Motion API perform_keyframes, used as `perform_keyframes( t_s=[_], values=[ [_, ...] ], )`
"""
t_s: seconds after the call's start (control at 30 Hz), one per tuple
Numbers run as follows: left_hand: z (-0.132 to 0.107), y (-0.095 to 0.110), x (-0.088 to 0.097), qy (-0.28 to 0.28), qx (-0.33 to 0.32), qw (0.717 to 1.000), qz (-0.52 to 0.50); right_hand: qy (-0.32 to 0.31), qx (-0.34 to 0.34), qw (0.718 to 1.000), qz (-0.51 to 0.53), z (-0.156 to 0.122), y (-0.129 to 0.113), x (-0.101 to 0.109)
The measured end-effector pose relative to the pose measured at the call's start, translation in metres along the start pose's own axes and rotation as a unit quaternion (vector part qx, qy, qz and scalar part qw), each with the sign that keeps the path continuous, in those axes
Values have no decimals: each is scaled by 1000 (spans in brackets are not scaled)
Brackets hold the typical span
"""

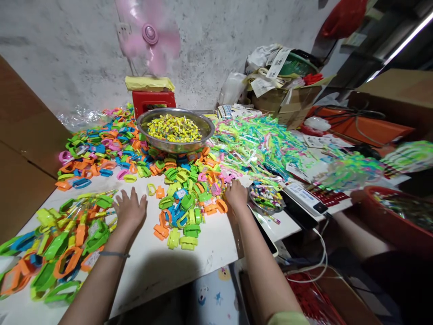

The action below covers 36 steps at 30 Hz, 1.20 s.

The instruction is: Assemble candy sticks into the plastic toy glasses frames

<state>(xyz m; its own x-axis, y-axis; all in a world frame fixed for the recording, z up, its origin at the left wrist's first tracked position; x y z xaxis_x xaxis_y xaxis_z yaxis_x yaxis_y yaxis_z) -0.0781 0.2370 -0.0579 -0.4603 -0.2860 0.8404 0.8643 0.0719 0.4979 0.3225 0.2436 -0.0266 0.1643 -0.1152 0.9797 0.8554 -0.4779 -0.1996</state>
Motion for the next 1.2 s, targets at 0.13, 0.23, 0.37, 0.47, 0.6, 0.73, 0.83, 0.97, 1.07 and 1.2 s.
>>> perform_keyframes(
  t_s=[0.13,0.23,0.37,0.47,0.6,0.73,0.83,0.97,1.07,1.2],
  values=[
    [-10,19,-19,-44,-16,988,-145,-66,-2,998,-19,26,-9,-1],
    [-11,28,-33,-50,9,979,-195,-100,25,995,-14,20,-20,-7],
    [-2,32,-39,-30,20,972,-234,-107,57,993,4,6,-32,-15],
    [7,32,-42,-22,21,967,-254,-97,75,992,22,4,-37,-11],
    [12,31,-45,-24,32,961,-273,-56,19,998,5,12,-29,-1],
    [11,29,-43,-21,41,958,-284,-75,-9,997,-20,18,-24,-2],
    [10,29,-40,-18,47,957,-286,-97,45,994,-14,15,-31,-8],
    [10,30,-41,-21,43,956,-288,-101,89,991,3,4,-37,-12],
    [12,34,-44,-26,31,956,-291,-93,118,988,26,-10,-45,-14],
    [14,37,-45,-29,21,953,-301,-80,162,981,70,-34,-61,-20]
  ],
)
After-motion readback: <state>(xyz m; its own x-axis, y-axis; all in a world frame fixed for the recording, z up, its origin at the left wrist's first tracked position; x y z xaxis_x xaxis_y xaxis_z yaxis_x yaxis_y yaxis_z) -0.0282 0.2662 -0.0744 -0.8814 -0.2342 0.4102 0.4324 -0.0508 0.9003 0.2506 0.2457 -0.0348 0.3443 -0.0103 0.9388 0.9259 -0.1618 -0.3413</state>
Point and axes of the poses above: each hand's wrist, its own z-axis towards the middle knuckle, its own x-axis out of the back of the hand, y = z × x, the point moved 4 cm from there along z, towards the middle knuckle, and after that the axes turned 7 degrees about -x, right-handed, at the moved point
